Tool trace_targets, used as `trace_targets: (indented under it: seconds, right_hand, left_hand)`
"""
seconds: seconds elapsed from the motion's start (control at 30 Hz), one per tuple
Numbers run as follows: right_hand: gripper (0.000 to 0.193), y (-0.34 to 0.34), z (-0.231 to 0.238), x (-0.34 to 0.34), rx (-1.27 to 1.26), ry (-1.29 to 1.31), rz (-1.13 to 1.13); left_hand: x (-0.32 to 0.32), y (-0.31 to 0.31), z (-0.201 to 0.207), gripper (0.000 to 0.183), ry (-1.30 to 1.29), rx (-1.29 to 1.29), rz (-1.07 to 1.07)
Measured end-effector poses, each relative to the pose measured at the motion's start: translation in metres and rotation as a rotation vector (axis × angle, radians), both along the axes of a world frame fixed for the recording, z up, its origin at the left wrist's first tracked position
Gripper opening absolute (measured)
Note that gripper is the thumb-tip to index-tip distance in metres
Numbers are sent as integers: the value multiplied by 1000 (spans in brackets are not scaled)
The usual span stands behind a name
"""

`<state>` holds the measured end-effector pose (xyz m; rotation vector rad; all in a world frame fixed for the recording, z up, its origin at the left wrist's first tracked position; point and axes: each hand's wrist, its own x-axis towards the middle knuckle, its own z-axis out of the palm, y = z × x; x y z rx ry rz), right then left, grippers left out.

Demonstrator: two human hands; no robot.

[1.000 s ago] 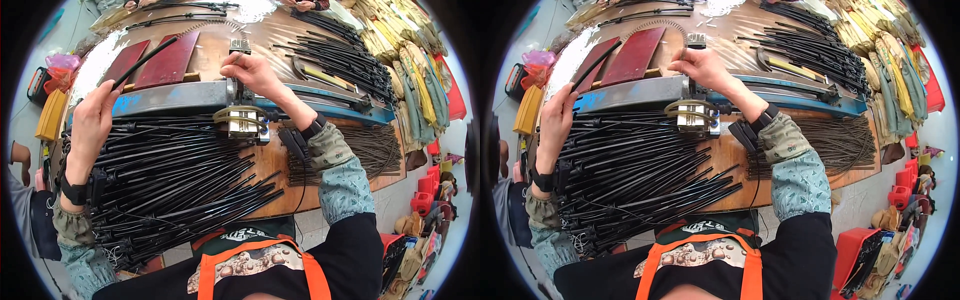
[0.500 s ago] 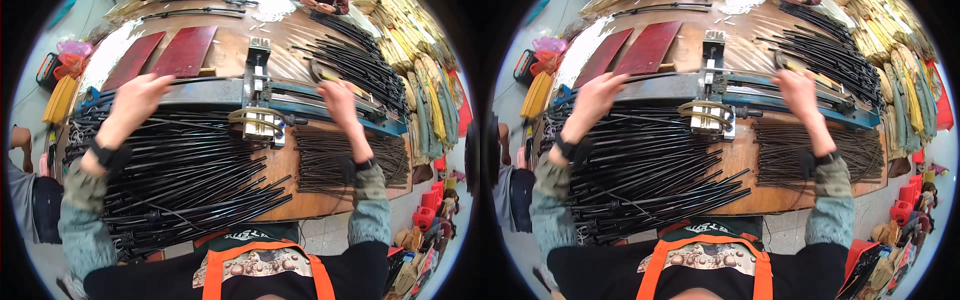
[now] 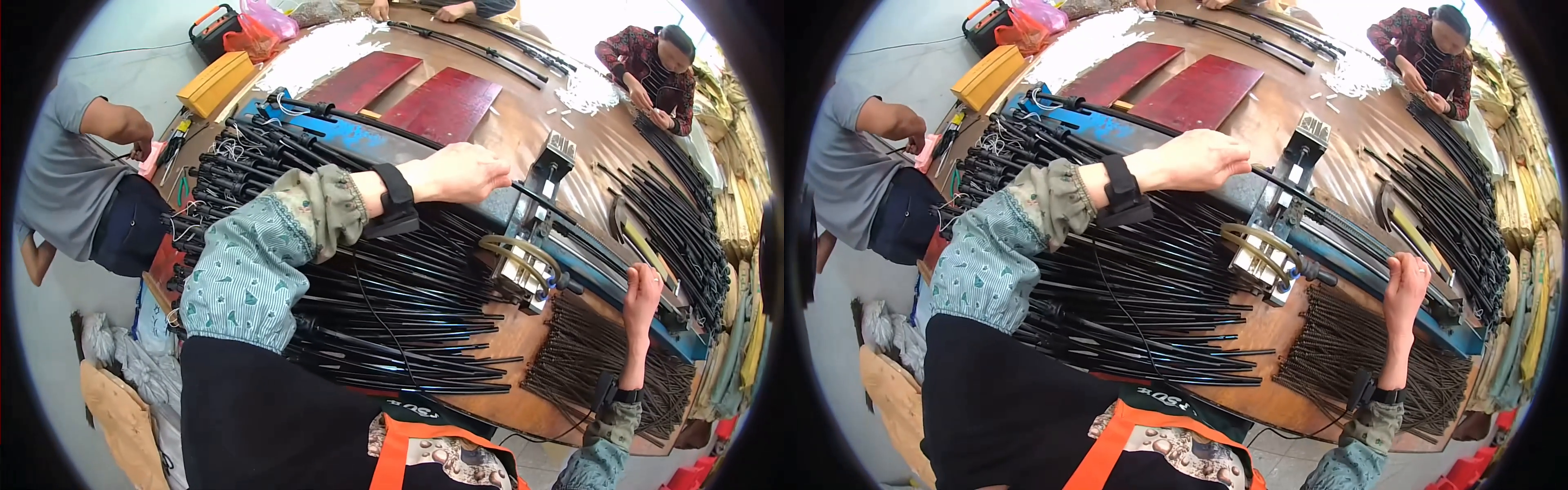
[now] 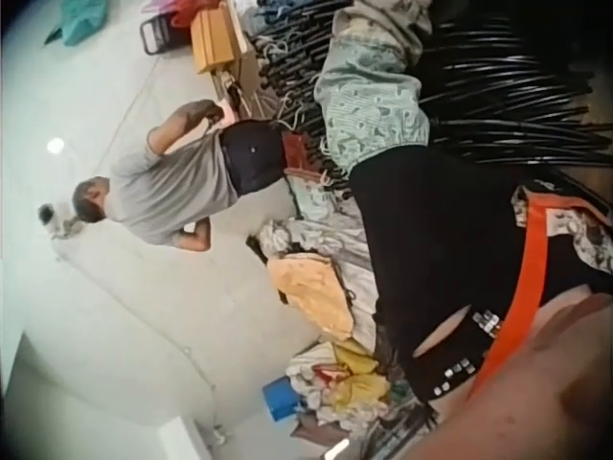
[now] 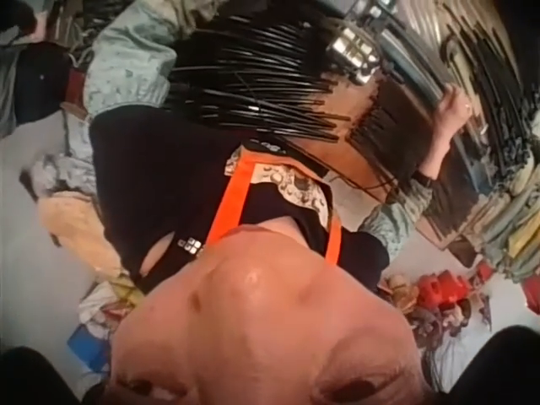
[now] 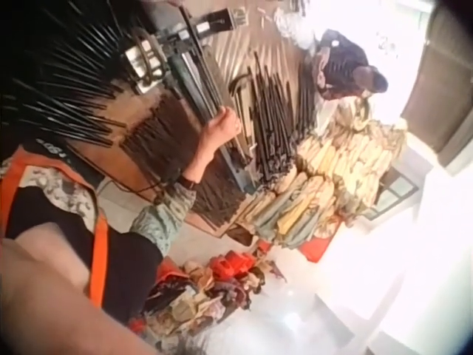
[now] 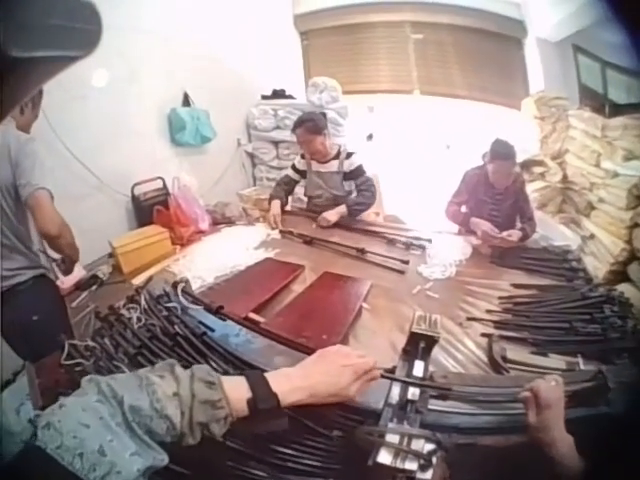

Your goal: The person picks up a black rod and a metal spring, slides the spring onto the rod, and places the assembly into a machine. They then use the machine to press a component onto the rod before placing it onto a pile.

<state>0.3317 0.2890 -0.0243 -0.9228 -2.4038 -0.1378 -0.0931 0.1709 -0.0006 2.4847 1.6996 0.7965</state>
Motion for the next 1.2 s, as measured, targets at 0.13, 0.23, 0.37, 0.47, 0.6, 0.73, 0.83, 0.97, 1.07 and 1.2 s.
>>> trace_targets:
  seconds: [0.13, 0.23, 0.37, 0.47, 0.6, 0.73, 0.83, 0.97, 1.07, 1.2]
  right_hand:
    - [15, 1, -1, -3, -34, 24, -42]
    - [15, 0, -2, -8, -39, 45, -65]
    - [14, -3, -4, -12, -61, 27, -44]
    - [12, -4, -3, -12, -31, 39, -37]
    - [6, -11, -2, -8, -51, 93, -40]
    - [17, -31, 6, -24, 19, 193, -39]
    - [23, -58, 14, -51, 132, 87, 159]
    - [25, -84, 4, -45, 24, 116, 121]
    - [25, -92, -2, -45, -67, 136, 106]
    - [24, -99, -14, -51, -283, 171, 165]
  left_hand:
    - [5, 5, -6, 19, -99, 46, 20]
    - [5, 4, -12, 18, -179, 31, 48]
    - [11, 1, -14, 17, -164, 93, 84]
    - [14, 2, -19, 19, -111, 192, 89]
    - [12, 6, -27, 20, -35, 340, 75]
    - [7, 10, -24, 16, 69, 194, 47]
    - [11, 11, -19, 19, 89, 40, 113]
    - [17, 13, -15, 19, 105, 16, 130]
    - [17, 13, -12, 19, 122, -14, 126]
    - [18, 8, -16, 17, 145, -3, 155]
